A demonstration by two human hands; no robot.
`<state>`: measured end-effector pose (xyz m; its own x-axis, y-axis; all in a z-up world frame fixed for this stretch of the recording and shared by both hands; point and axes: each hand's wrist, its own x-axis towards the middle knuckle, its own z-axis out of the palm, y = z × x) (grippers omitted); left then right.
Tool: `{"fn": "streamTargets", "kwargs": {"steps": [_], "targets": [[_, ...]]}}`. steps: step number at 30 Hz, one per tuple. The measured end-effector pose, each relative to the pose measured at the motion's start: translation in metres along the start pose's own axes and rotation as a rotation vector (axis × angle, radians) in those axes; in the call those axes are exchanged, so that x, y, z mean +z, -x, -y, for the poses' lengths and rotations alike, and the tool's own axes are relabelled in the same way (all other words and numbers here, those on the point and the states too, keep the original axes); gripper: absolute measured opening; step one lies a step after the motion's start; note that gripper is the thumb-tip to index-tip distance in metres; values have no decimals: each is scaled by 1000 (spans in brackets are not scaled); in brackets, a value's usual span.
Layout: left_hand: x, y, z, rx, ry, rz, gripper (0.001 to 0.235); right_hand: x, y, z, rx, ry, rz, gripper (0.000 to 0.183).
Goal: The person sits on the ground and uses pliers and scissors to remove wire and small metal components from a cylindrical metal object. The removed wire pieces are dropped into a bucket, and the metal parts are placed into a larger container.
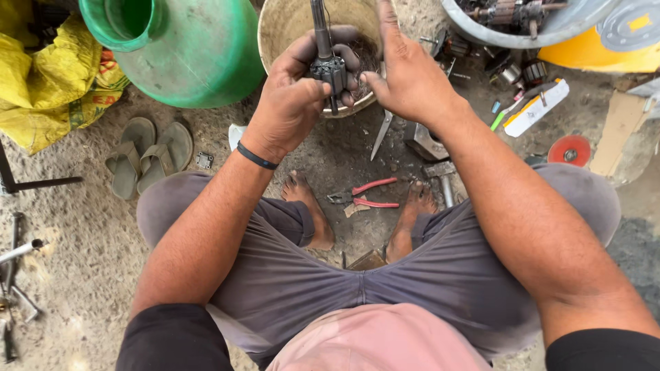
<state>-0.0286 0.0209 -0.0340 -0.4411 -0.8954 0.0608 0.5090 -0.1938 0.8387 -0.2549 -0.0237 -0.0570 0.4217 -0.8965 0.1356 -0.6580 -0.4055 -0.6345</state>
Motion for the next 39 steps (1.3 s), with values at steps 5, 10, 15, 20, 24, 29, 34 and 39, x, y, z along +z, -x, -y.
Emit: {"fn": "streamTargets", "kwargs": {"steps": [5,10,15,20,24,29,34,39], "targets": [[1,5,0,-91,-7,-21,72,-10,13,9,-237,-216,-191,22],[-1,1,8,-143,27,28,74,-12,20,23,-58,-679,-252,18],[-5,-1,17,-184,22,21,69,-16,18,24,-99,-633,-253,11],[-8,0,26,-208,-42,19,55,-11,17,21,-65,-667,-265,8],[-6,-3,31,-204,7,25,51,-12,20,25,-46,-669,-297,7],[-5,-9,40,-186,199,-188,48,-18,26,33,-77,-963,-209,10],[-8,-12,50,-125,295,-311,51,-14,35,37,-64,-1161,-86,12],[-7,-14,46,-70,118,-356,52,-11,39,34,-86,-1126,-60,13]]}}
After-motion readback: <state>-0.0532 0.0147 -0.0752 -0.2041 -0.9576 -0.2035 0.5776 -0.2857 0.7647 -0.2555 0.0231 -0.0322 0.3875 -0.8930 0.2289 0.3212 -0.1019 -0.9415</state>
